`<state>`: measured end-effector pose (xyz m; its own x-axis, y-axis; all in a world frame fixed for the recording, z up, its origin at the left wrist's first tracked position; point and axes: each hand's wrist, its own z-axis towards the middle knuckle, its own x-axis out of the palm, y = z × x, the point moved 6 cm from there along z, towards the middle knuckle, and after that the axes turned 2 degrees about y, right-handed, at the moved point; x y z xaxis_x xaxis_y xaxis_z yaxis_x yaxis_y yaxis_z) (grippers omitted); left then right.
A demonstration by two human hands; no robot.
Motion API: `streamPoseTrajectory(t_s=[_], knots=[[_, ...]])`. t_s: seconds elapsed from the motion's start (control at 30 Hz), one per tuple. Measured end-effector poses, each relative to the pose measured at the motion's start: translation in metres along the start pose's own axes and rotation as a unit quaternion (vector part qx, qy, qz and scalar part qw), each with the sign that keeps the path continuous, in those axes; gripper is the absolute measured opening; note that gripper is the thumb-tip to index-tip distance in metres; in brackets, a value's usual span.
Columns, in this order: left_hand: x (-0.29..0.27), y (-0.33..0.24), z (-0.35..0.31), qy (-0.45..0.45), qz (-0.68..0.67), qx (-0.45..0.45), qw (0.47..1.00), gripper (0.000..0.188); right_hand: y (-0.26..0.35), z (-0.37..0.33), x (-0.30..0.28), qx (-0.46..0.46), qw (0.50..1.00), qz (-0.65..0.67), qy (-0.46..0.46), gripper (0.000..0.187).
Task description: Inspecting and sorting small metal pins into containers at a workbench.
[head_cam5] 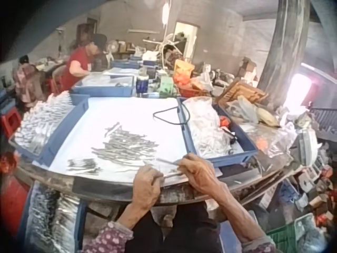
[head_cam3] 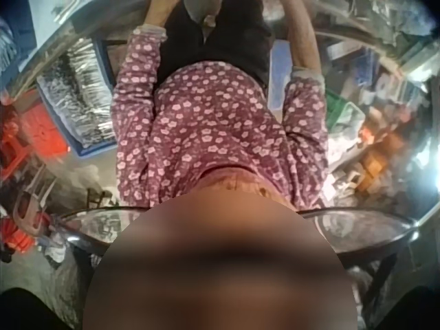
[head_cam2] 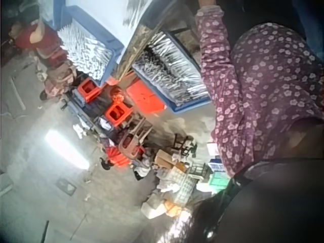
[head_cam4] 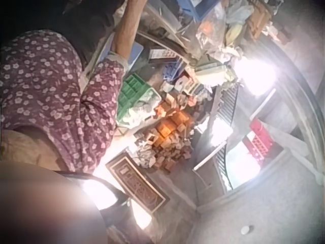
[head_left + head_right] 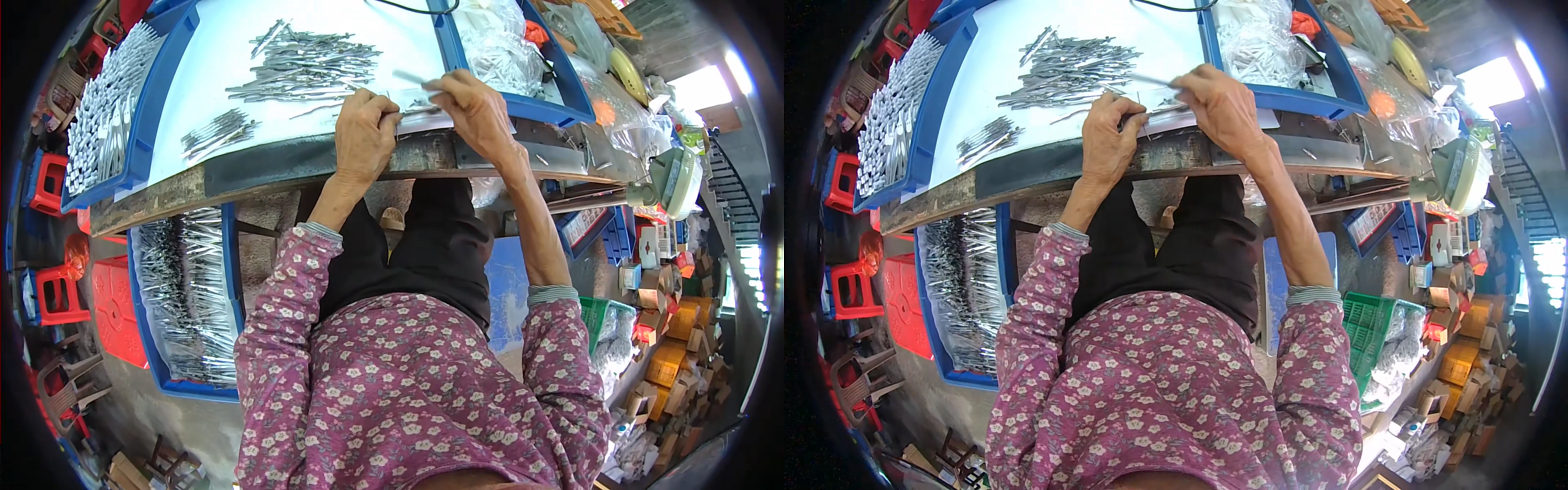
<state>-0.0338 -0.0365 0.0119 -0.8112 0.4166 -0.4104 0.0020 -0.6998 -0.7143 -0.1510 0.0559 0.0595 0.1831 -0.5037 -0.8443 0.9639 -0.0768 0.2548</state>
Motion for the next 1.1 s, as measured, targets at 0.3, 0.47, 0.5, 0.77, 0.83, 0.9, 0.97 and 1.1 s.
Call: streamPoseTrajectory(t_s=[0.3, 0.47, 0.5, 0.77, 0.83, 0.9, 0.97, 1.1], knots=[[0.002, 0.002, -0.002, -0.012, -0.019, 0.018, 1.000, 0.005, 0.005, 0.015, 0.018, 0.134, 0.929, 0.338, -0.067, 0.020], [0.001, 0.004, -0.003, -0.011, -0.024, 0.021, 0.999, 0.006, 0.018, 0.008, -0.002, 0.104, 0.991, 0.086, -0.019, 0.025], [0.001, 0.003, -0.003, -0.011, -0.026, 0.023, 0.999, 0.006, 0.015, 0.008, -0.003, 0.129, 0.988, 0.077, 0.020, 0.029], [0.004, 0.002, 0.000, -0.001, -0.049, 0.006, 0.999, 0.004, 0.029, 0.008, 0.010, 0.042, 0.994, 0.064, -0.076, 0.025], [0.005, 0.007, -0.006, 0.013, -0.039, -0.005, 0.999, 0.004, 0.019, 0.007, 0.007, 0.109, 0.990, 0.076, -0.047, 0.027], [0.003, 0.006, 0.000, -0.008, -0.044, 0.023, 0.999, 0.004, 0.010, 0.009, 0.000, 0.122, 0.990, 0.047, -0.052, 0.030], [0.002, 0.005, -0.001, -0.004, -0.033, 0.012, 0.999, 0.004, 0.001, 0.006, -0.009, 0.184, 0.977, 0.102, -0.027, 0.032], [0.002, 0.005, -0.002, 0.004, -0.040, 0.007, 0.999, 0.003, 0.010, 0.010, -0.048, 0.139, 0.955, 0.188, -0.182, 0.022]])
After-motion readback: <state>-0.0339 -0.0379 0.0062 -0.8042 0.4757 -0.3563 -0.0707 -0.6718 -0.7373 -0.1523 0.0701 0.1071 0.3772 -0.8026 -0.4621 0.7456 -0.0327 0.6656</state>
